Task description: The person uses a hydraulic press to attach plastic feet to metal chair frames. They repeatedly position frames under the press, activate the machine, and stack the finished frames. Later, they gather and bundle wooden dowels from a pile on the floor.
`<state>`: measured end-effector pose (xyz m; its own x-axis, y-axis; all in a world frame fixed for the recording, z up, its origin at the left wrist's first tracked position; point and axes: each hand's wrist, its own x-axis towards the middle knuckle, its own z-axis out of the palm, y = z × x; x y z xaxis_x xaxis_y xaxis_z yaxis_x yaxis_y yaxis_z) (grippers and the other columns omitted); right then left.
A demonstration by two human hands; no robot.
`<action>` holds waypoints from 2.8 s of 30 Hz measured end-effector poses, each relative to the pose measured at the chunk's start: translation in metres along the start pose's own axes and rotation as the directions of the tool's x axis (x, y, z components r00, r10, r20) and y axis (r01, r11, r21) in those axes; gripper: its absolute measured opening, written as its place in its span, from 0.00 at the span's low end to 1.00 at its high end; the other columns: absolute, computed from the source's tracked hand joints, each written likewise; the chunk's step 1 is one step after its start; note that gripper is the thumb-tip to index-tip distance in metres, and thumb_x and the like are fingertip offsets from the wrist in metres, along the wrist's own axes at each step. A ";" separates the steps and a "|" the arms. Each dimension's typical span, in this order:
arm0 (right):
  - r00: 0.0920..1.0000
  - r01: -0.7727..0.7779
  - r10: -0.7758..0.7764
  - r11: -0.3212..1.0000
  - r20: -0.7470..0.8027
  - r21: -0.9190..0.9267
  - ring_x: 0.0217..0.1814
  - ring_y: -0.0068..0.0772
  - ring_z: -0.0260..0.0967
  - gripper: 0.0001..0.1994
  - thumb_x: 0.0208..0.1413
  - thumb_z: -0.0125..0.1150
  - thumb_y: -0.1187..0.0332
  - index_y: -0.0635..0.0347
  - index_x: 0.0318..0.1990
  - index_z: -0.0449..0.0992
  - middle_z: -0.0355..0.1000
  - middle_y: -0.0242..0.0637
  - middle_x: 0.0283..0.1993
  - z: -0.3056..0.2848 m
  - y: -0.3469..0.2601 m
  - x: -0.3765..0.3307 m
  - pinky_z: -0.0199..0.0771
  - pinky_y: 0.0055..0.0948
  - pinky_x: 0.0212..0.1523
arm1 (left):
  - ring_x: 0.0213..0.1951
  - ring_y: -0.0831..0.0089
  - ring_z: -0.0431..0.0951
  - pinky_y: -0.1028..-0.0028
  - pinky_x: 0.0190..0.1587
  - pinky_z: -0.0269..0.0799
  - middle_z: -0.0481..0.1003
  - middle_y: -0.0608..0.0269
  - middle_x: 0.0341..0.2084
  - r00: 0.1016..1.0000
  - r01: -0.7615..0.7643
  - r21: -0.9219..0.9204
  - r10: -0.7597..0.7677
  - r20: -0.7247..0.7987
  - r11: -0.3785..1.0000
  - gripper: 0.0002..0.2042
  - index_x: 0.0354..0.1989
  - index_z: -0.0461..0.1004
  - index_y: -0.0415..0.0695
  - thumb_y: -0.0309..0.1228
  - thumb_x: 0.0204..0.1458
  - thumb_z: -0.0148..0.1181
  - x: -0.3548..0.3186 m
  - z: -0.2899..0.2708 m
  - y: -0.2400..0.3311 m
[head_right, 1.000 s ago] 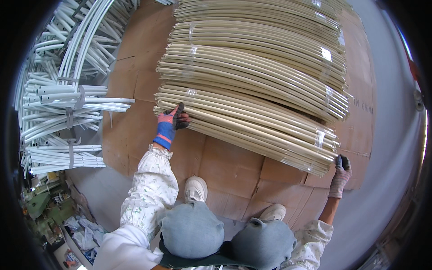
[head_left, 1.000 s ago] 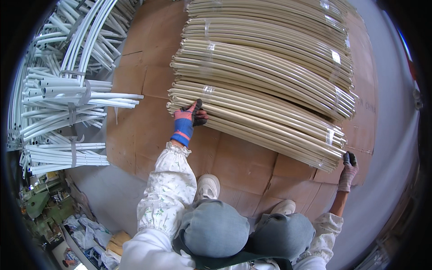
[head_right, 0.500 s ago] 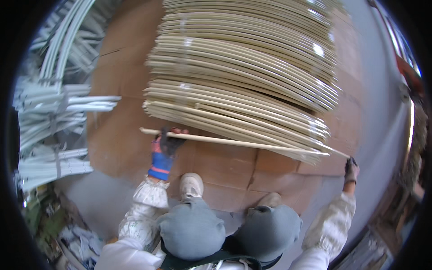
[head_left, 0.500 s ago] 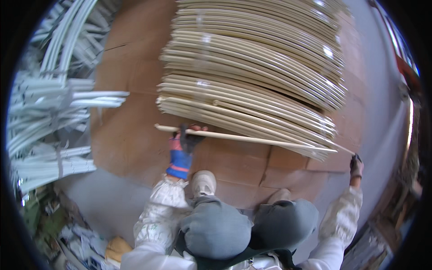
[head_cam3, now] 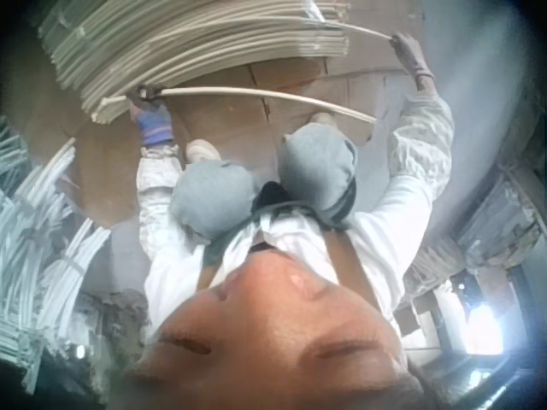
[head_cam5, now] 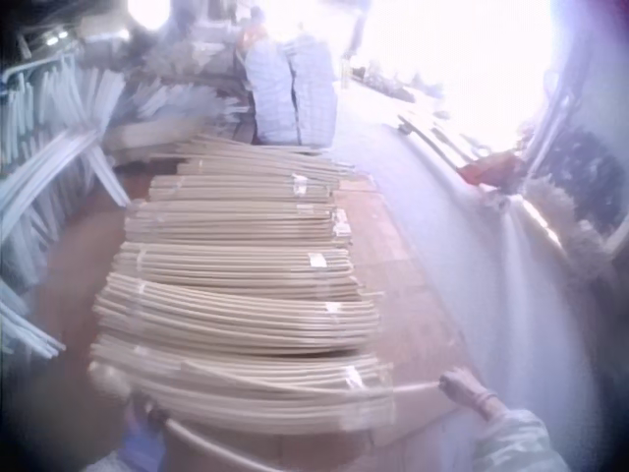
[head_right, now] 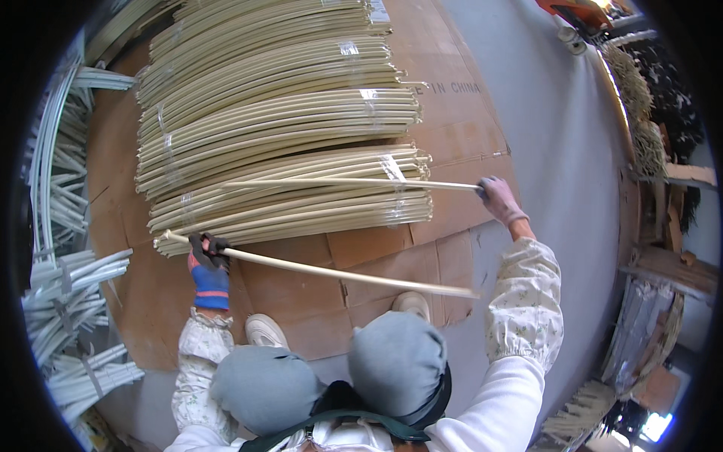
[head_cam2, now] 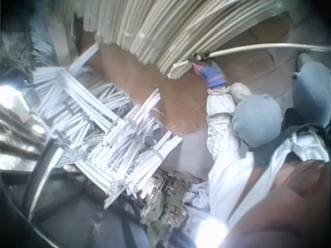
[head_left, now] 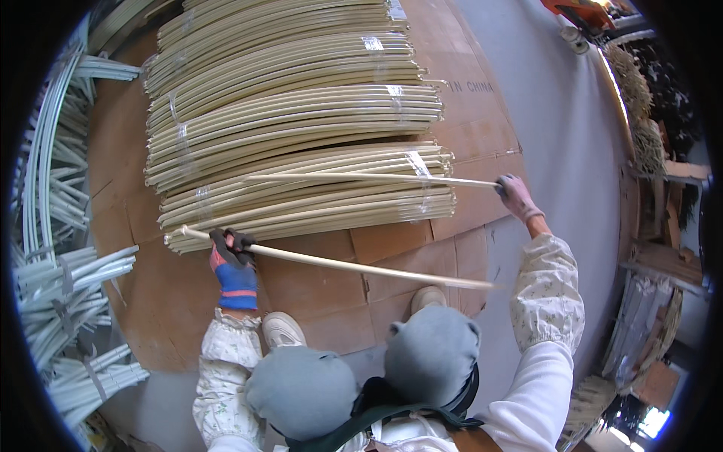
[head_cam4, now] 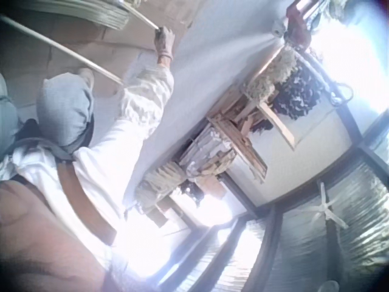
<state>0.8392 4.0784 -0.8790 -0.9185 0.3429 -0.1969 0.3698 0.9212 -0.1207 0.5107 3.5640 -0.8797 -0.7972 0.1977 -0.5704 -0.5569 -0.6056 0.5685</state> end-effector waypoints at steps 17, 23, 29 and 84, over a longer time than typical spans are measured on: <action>0.927 -0.362 0.364 0.931 -0.092 0.037 0.25 0.54 0.60 0.02 0.47 0.53 0.74 0.62 0.28 0.67 0.65 0.51 0.24 0.031 0.251 -0.284 0.59 0.43 0.25 | 0.13 0.80 0.55 0.71 0.19 0.65 0.56 0.72 0.12 0.999 0.012 0.394 -0.026 0.030 0.919 0.10 0.29 0.65 0.44 0.38 0.52 0.52 -0.142 0.158 -0.112; 0.515 -0.853 0.839 0.522 -0.174 -0.008 0.25 0.50 0.64 0.08 0.52 0.51 0.69 0.64 0.27 0.70 0.67 0.50 0.23 -0.041 0.380 -0.508 0.59 0.41 0.23 | 0.12 0.79 0.53 0.73 0.16 0.63 0.57 0.71 0.11 0.996 0.085 0.272 -0.092 0.011 0.959 0.12 0.28 0.64 0.44 0.40 0.54 0.48 -0.146 0.152 -0.161; 0.724 -0.638 0.613 0.769 -0.318 0.029 0.22 0.32 0.60 0.09 0.53 0.50 0.70 0.66 0.24 0.69 0.63 0.33 0.19 -0.073 0.244 -0.534 0.60 0.34 0.25 | 0.19 0.66 0.70 0.67 0.24 0.71 0.70 0.58 0.19 0.951 0.254 -0.120 -0.225 0.212 0.960 0.13 0.33 0.66 0.40 0.39 0.57 0.42 -0.153 0.158 -0.265; 0.516 -0.509 -0.730 0.159 0.448 0.846 0.22 0.13 0.57 0.16 0.57 0.49 0.64 0.63 0.49 0.66 0.64 0.26 0.25 -0.008 -0.121 -0.068 0.61 0.16 0.23 | 0.54 0.62 0.62 0.69 0.55 0.61 0.61 0.46 0.52 0.669 -0.069 0.148 -0.065 0.740 0.987 0.27 0.56 0.54 0.35 0.42 0.54 0.47 -0.140 0.104 -0.159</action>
<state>0.8557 3.9453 -0.8436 -0.6813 -0.5778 -0.4494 0.6448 -0.1832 -0.7421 0.6863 3.7127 -0.8283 -0.6702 0.7419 0.0202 -0.5291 -0.4967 0.6880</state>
